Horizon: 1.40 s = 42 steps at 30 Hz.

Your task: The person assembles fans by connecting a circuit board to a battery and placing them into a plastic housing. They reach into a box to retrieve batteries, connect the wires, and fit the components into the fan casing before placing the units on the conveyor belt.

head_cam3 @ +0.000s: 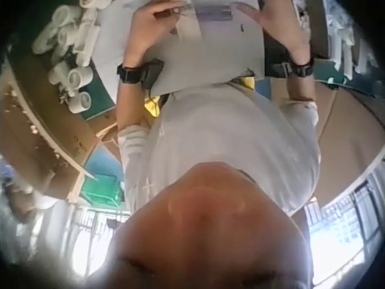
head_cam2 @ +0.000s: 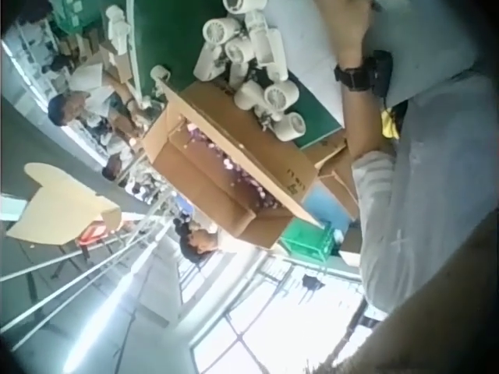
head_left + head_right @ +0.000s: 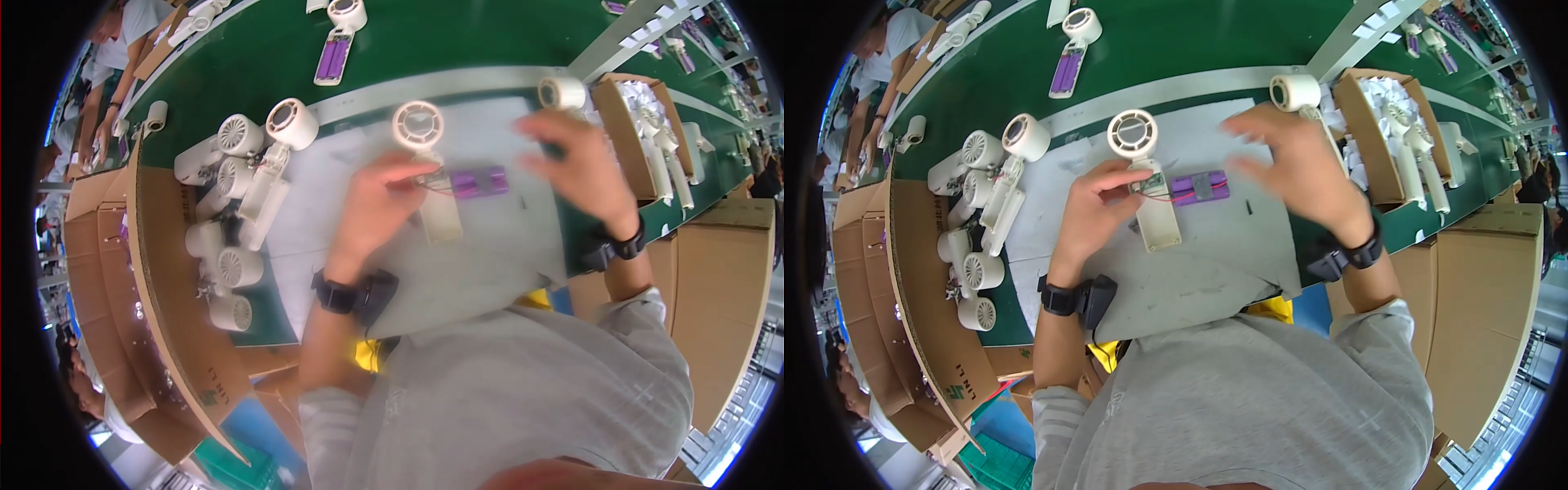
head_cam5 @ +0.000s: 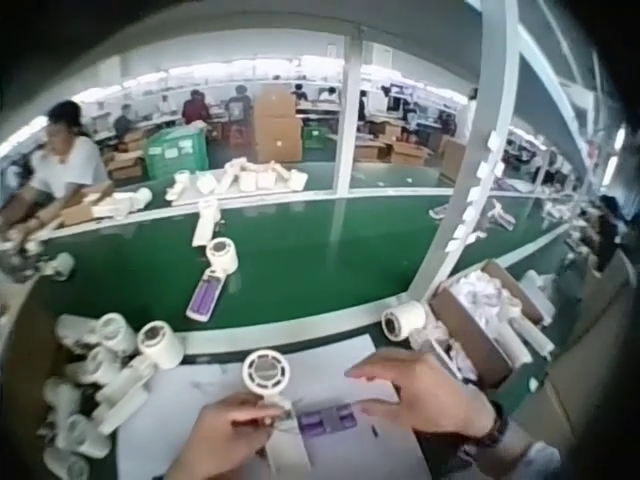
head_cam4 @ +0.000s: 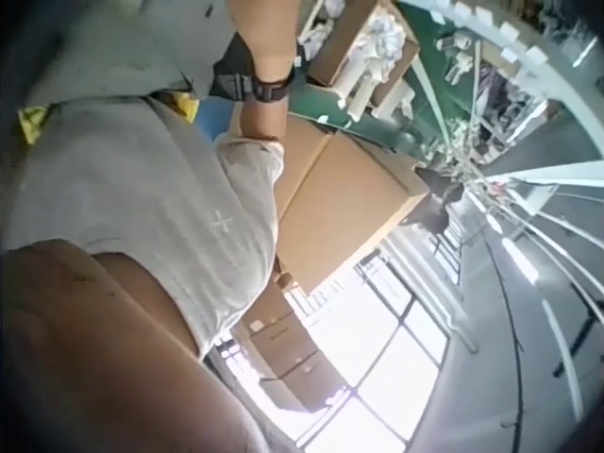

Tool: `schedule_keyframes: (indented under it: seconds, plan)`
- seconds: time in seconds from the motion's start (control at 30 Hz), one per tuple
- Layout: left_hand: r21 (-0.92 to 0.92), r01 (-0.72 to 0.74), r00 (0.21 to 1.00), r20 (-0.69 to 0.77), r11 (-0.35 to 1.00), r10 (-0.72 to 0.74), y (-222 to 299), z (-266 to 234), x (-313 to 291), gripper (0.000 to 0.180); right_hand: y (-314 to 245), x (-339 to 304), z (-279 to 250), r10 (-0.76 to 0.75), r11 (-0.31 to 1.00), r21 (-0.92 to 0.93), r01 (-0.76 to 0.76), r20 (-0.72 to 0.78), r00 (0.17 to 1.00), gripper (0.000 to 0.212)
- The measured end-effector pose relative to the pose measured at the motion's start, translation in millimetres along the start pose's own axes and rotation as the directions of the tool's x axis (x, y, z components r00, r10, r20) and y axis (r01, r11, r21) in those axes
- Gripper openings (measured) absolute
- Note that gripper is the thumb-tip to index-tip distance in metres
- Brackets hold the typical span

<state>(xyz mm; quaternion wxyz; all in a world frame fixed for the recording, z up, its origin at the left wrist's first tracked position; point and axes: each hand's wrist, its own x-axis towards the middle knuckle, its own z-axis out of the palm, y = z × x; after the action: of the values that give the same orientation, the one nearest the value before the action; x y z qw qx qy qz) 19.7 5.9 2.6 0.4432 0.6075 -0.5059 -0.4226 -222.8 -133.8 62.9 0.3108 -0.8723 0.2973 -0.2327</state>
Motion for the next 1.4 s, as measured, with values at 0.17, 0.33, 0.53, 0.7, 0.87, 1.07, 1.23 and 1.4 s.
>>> schedule_keyframes:
  seconds: [0.17,0.33,0.53,0.7,0.87,1.07,1.23,1.4]
  plan:
    - [-0.004,-0.036,0.999,-0.007,0.999,0.036,2.3,1.7,2.4,0.038,2.0,5.7,56.5,-0.275,0.959,0.016,0.282,0.280,0.920,0.056]
    - [0.077,-0.114,0.993,0.002,0.990,0.114,5.0,4.7,1.9,0.039,7.7,6.5,45.8,-0.069,0.941,0.311,-0.132,0.560,0.826,0.059]
    - [0.187,-0.198,0.978,-0.033,0.962,0.208,6.2,6.6,2.0,0.039,-9.0,3.1,32.2,-0.053,0.341,0.595,-0.727,0.785,0.617,0.071]
    - [0.215,-0.258,0.961,-0.046,0.942,0.274,3.9,9.7,2.8,0.038,-0.8,-3.5,30.9,-0.222,0.294,0.709,-0.641,0.703,0.676,0.082]
    - [0.318,-0.283,0.951,-0.026,0.905,0.307,7.7,9.1,2.6,0.037,4.8,3.1,28.4,-0.108,0.491,0.658,-0.571,0.697,0.709,0.087]
    - [0.310,-0.302,0.947,-0.011,0.902,0.321,7.5,8.2,2.4,0.037,10.1,7.3,27.3,-0.170,0.879,0.451,-0.155,0.600,0.782,0.084]
    - [0.313,-0.311,0.948,0.036,0.897,0.316,11.3,4.2,1.4,0.035,-2.1,-3.9,44.5,-0.213,0.883,0.461,-0.087,0.559,0.802,0.080]
    - [0.258,-0.262,0.965,0.079,0.930,0.250,10.5,2.2,-1.5,0.035,-12.4,-15.6,58.5,-0.075,0.941,0.323,-0.099,0.486,0.871,0.073]
